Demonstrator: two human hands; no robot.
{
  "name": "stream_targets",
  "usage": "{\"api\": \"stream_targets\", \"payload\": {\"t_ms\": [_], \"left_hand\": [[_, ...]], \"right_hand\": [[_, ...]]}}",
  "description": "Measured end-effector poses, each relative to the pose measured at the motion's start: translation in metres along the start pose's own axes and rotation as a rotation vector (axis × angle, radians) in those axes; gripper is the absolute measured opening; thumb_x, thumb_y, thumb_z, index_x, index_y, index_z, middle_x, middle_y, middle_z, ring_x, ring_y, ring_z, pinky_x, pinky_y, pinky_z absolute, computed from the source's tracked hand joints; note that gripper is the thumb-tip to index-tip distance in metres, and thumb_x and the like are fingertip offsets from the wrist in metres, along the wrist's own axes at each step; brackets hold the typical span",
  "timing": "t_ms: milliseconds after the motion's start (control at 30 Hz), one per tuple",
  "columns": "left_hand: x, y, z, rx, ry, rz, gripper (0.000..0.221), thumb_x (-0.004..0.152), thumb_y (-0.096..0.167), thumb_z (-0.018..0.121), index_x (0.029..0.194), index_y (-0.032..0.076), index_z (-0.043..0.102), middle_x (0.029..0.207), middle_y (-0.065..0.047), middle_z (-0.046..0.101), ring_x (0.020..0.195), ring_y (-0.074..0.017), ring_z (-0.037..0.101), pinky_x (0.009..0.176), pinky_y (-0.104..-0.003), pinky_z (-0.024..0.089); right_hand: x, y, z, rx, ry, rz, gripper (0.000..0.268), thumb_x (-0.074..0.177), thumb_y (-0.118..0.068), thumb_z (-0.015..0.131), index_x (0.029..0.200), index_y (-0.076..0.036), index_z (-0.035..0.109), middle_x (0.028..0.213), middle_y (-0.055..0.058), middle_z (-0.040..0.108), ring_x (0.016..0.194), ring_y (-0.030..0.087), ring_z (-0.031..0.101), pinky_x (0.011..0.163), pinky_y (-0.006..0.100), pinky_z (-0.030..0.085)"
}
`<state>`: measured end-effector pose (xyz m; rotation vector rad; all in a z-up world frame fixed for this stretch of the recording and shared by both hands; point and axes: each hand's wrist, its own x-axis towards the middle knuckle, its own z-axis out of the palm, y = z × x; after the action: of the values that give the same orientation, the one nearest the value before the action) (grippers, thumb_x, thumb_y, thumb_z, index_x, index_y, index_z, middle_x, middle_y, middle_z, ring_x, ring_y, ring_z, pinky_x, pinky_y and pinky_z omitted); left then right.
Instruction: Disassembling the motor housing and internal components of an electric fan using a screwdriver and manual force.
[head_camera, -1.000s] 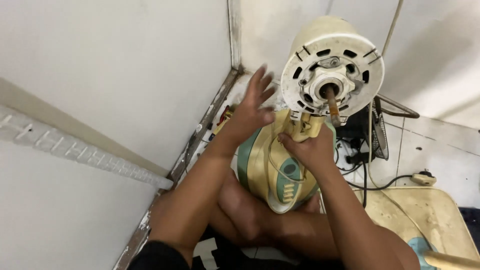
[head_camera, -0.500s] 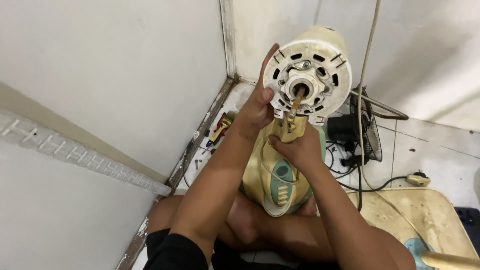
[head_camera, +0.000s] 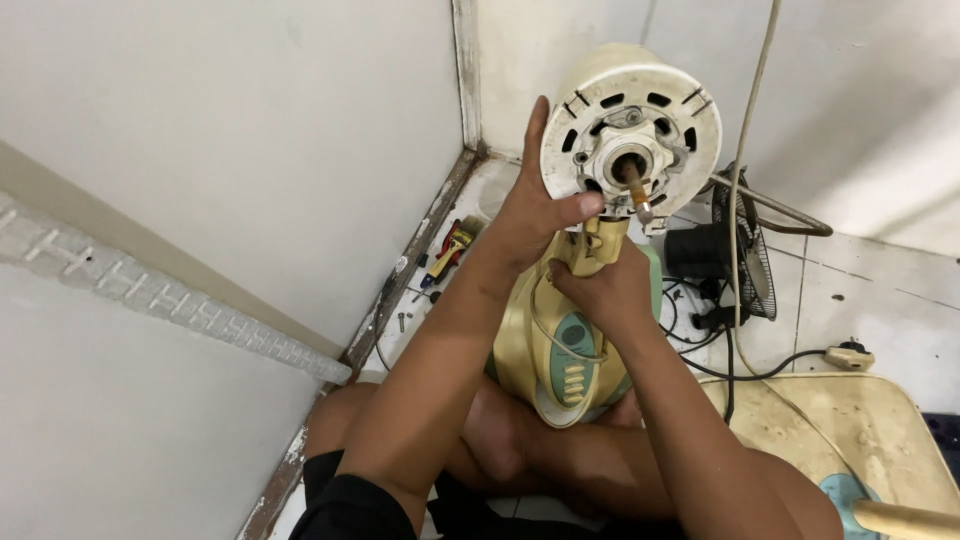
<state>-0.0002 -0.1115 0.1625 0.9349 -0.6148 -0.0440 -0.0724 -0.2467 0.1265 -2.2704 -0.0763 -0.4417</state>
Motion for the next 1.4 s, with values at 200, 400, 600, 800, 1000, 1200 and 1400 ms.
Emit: {"api": "stream_targets", "payload": {"t_ms": [200,400,600,800,1000,1200,1400], "left_hand": [[0.003,0.005,-0.013,-0.258,-0.199,-0.068,0.140,0.065,0.036,0.091,0.165,0.012,-0.003,0.175,-0.022,-0.001,0.161,-0.0396,0.006,0.132,-0.052,0.009],[-0.004,0.015,0.016,-0.047,-0.046,0.052,0.143,0.061,0.042,0.090,0.166,0.012,-0.002,0.167,-0.031,0.023,0.153,-0.0489,0.030,0.125,-0.056,0.030],[-0.002,0.014,0.027,0.056,0.017,0.089,0.141,0.060,0.042,0.085,0.164,0.015,-0.006,0.171,-0.030,0.005,0.156,-0.0549,0.016,0.124,-0.066,0.025],[0.010,0.028,0.043,0.249,0.233,0.158,0.138,0.060,0.057,0.082,0.162,0.015,-0.001,0.168,-0.037,0.008,0.143,-0.0631,0.035,0.112,-0.067,0.045],[0.021,0.044,0.036,0.030,0.238,0.221,0.123,0.068,0.026,0.080,0.165,0.013,0.005,0.168,-0.028,0.020,0.148,-0.0492,0.036,0.120,-0.058,0.039],[0.026,0.043,0.040,0.095,0.174,0.215,0.126,0.067,0.038,0.081,0.164,0.018,0.004,0.169,-0.035,0.010,0.145,-0.0644,0.034,0.109,-0.065,0.049],[0.016,0.041,0.038,0.163,0.291,0.323,0.099,0.085,0.042,0.065,0.165,0.016,0.012,0.170,-0.034,0.012,0.156,-0.0527,0.022,0.123,-0.064,0.031]], "right_hand": [[-0.005,-0.004,-0.003,-0.009,-0.012,-0.080,0.045,0.070,-0.023,0.087,0.107,-0.004,0.069,0.090,0.013,0.074,0.074,0.030,0.071,0.067,0.039,0.055],[-0.005,-0.012,-0.010,0.149,-0.069,-0.118,0.029,0.074,-0.011,0.082,0.099,-0.001,0.073,0.087,0.009,0.077,0.071,0.022,0.074,0.062,0.032,0.056],[0.000,0.005,-0.009,-0.056,-0.026,-0.095,0.032,0.071,-0.027,0.087,0.092,-0.005,0.076,0.082,0.010,0.076,0.067,0.028,0.072,0.059,0.038,0.053],[0.000,0.001,-0.013,0.072,-0.118,0.051,0.040,0.070,-0.019,0.083,0.105,-0.005,0.072,0.091,0.010,0.078,0.076,0.025,0.074,0.068,0.035,0.056],[-0.003,-0.012,-0.004,0.094,-0.067,-0.088,0.052,0.069,-0.021,0.085,0.113,-0.003,0.065,0.096,0.012,0.075,0.076,0.028,0.070,0.071,0.037,0.055],[0.000,-0.013,0.002,0.089,-0.058,-0.073,0.049,0.070,-0.019,0.084,0.113,-0.003,0.065,0.095,0.012,0.075,0.077,0.028,0.071,0.070,0.037,0.055],[-0.001,-0.005,-0.002,0.078,-0.044,-0.004,0.059,0.067,-0.021,0.086,0.118,-0.003,0.063,0.100,0.012,0.075,0.083,0.026,0.073,0.075,0.035,0.057]]}}
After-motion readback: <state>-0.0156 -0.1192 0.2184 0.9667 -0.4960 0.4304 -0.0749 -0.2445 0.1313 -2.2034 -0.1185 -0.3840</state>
